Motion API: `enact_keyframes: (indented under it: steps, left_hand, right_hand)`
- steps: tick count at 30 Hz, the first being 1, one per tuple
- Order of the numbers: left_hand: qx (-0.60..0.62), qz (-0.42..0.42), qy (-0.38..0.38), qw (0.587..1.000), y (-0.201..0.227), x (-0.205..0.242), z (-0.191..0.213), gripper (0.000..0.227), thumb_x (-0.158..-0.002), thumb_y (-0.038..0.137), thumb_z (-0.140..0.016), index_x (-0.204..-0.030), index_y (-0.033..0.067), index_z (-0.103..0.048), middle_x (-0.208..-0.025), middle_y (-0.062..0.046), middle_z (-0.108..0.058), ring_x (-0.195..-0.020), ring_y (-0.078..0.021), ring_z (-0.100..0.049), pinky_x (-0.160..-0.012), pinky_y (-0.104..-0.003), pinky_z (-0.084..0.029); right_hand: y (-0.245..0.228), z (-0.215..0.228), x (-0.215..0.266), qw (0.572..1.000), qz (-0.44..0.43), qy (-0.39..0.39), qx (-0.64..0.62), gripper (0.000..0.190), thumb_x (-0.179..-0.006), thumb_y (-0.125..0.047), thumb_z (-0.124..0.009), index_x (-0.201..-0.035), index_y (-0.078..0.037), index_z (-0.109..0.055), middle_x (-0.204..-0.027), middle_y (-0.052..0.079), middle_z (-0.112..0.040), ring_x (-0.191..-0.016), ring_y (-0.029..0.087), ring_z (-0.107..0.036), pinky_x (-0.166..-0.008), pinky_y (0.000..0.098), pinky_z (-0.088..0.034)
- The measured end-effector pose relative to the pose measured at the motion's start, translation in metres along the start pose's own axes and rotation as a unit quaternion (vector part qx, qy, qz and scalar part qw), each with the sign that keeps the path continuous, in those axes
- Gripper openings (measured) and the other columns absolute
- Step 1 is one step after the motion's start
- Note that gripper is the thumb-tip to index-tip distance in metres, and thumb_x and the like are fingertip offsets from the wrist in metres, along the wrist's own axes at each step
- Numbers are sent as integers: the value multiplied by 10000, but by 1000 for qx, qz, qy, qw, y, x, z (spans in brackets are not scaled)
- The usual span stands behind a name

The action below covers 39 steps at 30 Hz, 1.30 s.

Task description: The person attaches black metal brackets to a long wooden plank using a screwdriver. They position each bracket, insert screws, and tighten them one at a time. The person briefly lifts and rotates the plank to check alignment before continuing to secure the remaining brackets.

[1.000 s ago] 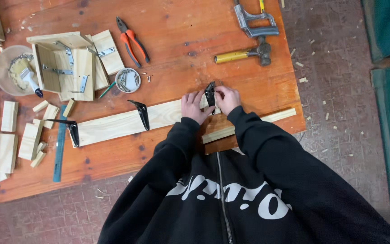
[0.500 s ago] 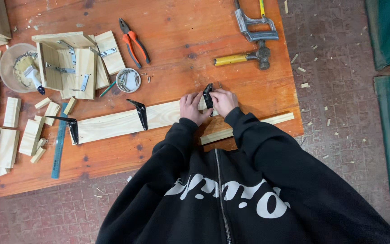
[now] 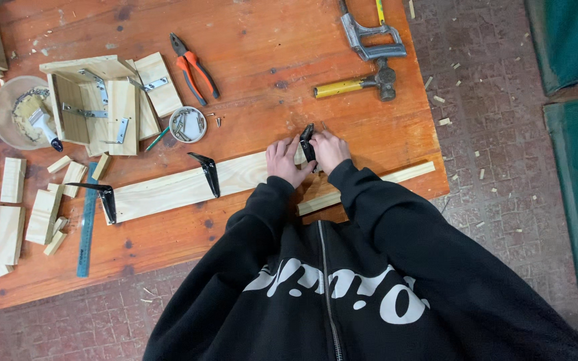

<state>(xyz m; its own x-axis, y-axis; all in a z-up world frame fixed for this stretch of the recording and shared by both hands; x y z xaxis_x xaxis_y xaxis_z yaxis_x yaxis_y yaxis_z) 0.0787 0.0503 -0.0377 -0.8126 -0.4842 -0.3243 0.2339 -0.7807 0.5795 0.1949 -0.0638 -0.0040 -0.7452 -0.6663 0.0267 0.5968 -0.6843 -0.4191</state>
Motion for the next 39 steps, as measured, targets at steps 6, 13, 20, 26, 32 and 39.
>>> enact_keyframes:
  steps: [6,13,20,26,32,39]
  left_hand:
    - [-4,-12,7,1000,-5,2,-5,884,-570,554,-868,-1363,206,-686,-1193,-7,-600,-1186,-267,-533,-1087,-445,-385]
    - [13,-14,2,1000,-2,0,3,872,-595,532,-885,-1373,195,-681,-1186,-17,-610,-1190,-274,-541,-1095,-429,-393]
    - [34,4,27,999,-7,-22,-4,648,-691,459,-904,-1228,136,-737,-1062,-36,-636,-1047,-265,-624,-967,-374,-477]
    - [-13,34,-36,999,-2,-37,-21,430,-666,508,-869,-963,216,-761,-840,23,-683,-932,-263,-663,-800,-439,-536]
    - [7,71,-39,997,0,-36,-18,276,-799,474,-808,-895,230,-723,-800,30,-703,-930,-265,-667,-810,-465,-522]
    - [11,86,-57,995,3,-35,-15,265,-817,468,-768,-897,222,-709,-818,27,-699,-950,-270,-663,-840,-458,-493]
  right_hand:
    - [-5,-3,6,999,8,21,26,285,-1038,-435,-574,-1058,-191,-719,-956,45,-671,-874,349,-733,-761,495,-624]
    - [4,31,39,995,28,92,28,219,-961,-380,-676,-1119,-233,-715,-991,-13,-669,-980,245,-704,-811,375,-604]
    - [59,18,68,997,-36,50,56,452,-821,-314,-790,-1223,-142,-675,-1049,100,-679,-993,344,-671,-880,449,-569]
    - [57,43,66,982,-29,185,-12,289,-735,-236,-800,-1015,-202,-736,-890,31,-666,-850,301,-704,-761,414,-584]
    - [19,123,67,953,-8,240,-183,278,-768,-101,-801,-1037,-136,-742,-936,79,-666,-847,303,-687,-673,356,-592]
    - [1,137,48,938,-18,224,-264,273,-834,8,-805,-1093,-5,-720,-926,144,-658,-835,314,-715,-583,322,-624]
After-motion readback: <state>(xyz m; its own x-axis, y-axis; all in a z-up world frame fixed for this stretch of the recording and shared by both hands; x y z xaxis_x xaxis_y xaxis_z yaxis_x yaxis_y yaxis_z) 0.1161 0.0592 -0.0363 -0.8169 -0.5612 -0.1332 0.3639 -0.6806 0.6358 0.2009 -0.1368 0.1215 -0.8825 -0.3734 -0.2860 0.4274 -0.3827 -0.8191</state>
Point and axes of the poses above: each hand's wrist, its own x-axis away from the middle knuckle, its own z-axis out of the back of the hand, y = z × x, the point moved 4 cm from there along -x, towards the middle knuckle
